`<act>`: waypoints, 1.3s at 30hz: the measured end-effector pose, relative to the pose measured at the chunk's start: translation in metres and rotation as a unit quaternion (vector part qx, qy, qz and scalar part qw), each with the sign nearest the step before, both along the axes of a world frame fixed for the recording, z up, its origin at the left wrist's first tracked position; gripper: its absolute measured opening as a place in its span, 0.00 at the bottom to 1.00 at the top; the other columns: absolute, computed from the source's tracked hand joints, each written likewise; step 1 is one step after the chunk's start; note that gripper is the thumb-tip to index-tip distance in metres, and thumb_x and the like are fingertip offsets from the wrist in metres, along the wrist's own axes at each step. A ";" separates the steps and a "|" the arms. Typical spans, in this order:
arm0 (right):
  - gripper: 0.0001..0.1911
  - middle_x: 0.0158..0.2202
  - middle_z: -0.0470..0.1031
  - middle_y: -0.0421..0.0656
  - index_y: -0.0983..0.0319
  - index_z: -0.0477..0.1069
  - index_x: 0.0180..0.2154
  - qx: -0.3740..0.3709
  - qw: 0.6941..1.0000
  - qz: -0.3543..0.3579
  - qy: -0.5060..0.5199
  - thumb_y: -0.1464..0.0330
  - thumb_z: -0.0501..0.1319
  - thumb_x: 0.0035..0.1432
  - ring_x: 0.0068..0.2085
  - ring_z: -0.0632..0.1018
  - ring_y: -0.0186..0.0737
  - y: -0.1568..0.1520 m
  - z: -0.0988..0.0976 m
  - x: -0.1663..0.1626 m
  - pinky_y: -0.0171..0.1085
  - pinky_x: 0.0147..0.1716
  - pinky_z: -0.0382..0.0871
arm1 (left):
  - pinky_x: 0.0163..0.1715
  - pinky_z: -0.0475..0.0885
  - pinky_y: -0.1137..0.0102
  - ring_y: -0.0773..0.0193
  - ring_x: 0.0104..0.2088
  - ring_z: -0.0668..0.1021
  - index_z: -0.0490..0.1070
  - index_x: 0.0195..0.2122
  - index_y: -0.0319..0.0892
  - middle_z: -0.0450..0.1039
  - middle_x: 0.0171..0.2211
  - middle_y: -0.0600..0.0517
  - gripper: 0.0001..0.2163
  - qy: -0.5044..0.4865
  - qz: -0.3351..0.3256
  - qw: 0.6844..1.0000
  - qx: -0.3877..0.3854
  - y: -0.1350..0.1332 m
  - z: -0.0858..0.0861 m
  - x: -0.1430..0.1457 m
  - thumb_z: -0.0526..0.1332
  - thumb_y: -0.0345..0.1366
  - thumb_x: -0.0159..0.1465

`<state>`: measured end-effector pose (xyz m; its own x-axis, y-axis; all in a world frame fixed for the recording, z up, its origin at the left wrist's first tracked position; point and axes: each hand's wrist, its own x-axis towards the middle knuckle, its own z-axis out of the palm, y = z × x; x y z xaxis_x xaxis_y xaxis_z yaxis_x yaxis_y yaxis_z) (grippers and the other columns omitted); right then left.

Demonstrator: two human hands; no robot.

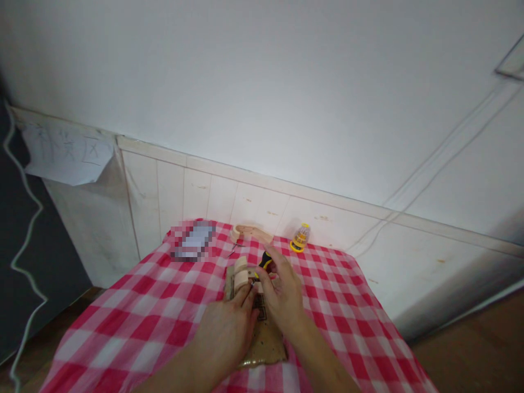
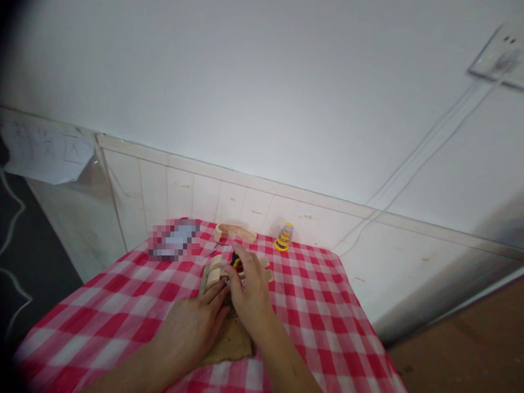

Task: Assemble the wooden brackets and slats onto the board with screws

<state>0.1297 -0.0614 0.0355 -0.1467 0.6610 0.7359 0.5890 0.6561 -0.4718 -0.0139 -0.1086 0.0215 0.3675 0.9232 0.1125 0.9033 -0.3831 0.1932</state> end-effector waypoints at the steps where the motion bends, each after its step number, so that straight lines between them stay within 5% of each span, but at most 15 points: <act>1: 0.22 0.49 0.80 0.46 0.54 0.68 0.62 -0.001 1.000 0.002 -0.006 0.68 0.59 0.68 0.43 0.82 0.43 -0.001 0.001 0.000 0.41 0.43 0.79 | 0.42 0.84 0.56 0.48 0.47 0.84 0.65 0.67 0.39 0.62 0.68 0.39 0.22 0.000 -0.002 1.000 0.000 0.000 0.000 0.000 0.49 0.34 0.73; 16: 0.25 0.56 0.79 0.48 0.55 0.66 0.63 -0.028 0.999 0.029 0.025 0.72 0.56 0.67 0.52 0.82 0.46 -0.001 -0.006 0.003 0.46 0.51 0.80 | 0.45 0.83 0.51 0.47 0.48 0.84 0.66 0.66 0.40 0.63 0.68 0.41 0.22 -0.013 -0.001 1.000 -0.012 -0.001 0.005 0.000 0.49 0.33 0.72; 39: 0.22 0.54 0.80 0.48 0.56 0.68 0.61 -0.015 1.000 -0.008 0.011 0.70 0.58 0.67 0.47 0.83 0.44 -0.002 -0.006 -0.001 0.44 0.47 0.80 | 0.41 0.84 0.54 0.47 0.47 0.84 0.67 0.65 0.40 0.64 0.67 0.39 0.22 -0.015 -0.007 1.000 0.003 -0.001 0.004 0.000 0.49 0.33 0.72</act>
